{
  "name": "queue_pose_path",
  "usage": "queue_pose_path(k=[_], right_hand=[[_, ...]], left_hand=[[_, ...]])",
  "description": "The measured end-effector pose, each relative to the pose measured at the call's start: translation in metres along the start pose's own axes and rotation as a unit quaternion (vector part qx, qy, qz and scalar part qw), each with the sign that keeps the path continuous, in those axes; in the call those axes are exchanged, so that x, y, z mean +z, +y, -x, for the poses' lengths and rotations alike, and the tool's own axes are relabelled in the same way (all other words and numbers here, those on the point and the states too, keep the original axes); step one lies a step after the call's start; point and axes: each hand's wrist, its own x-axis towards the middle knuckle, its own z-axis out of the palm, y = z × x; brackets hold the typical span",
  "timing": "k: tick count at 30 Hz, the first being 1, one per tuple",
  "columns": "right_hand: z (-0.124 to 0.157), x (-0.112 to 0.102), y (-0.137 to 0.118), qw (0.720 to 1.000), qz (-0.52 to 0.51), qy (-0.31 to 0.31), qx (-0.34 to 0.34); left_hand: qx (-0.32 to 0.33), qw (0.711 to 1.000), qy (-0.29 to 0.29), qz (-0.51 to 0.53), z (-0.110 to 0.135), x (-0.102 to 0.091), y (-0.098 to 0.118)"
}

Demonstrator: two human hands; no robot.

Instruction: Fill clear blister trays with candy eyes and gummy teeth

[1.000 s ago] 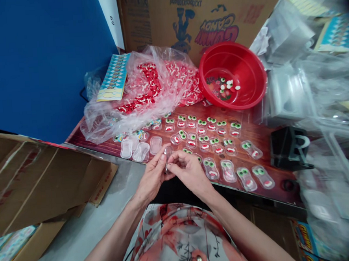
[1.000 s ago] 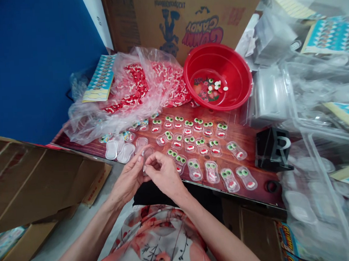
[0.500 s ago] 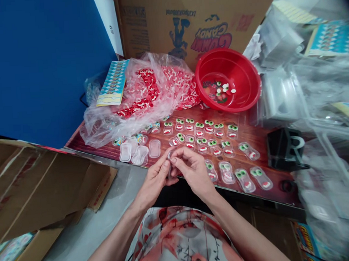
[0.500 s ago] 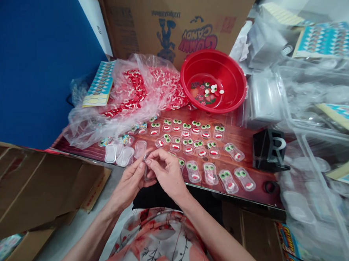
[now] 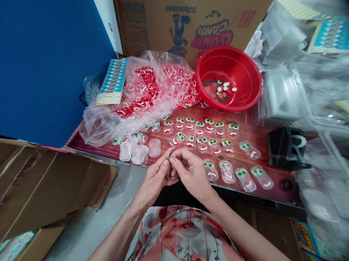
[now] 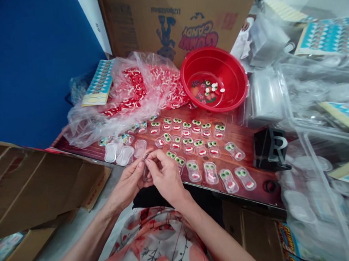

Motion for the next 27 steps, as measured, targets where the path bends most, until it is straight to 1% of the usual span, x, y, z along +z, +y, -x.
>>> queue_pose_path(k=[3,6,13,15,19,21,24,27], right_hand=[[0.001,0.002,0.000,0.995,0.084,0.014,-0.047],[0.000,0.003,0.002,0.987,0.140,0.027,-0.081],[0.000,0.006,-0.001,0.973,0.179,0.043,-0.137],[-0.001,0.005,-0.004,0.977,0.163,0.041,-0.128],[-0.005,0.003,-0.010,0.996,0.075,-0.005,-0.053],[-0.007,0.003,-0.011,0.997,0.061,-0.006,-0.039],[-0.007,0.005,-0.009,0.997,0.064,0.024,-0.045],[-0.007,0.005,-0.004,0.998,0.059,0.021,-0.033]], left_hand=[[0.004,1.000,0.004,-0.010,0.000,-0.002,-0.001],[0.006,1.000,0.007,-0.017,0.001,-0.003,0.000],[0.049,0.996,0.021,-0.066,0.001,-0.005,0.004],[0.054,0.995,0.020,-0.078,0.002,-0.006,0.004],[0.033,0.992,0.028,-0.117,0.002,-0.007,0.005],[0.027,0.990,0.029,-0.138,0.002,-0.007,0.006],[0.058,0.983,0.004,-0.177,0.001,-0.010,0.009],[0.098,0.962,-0.025,-0.255,0.001,-0.016,0.014]])
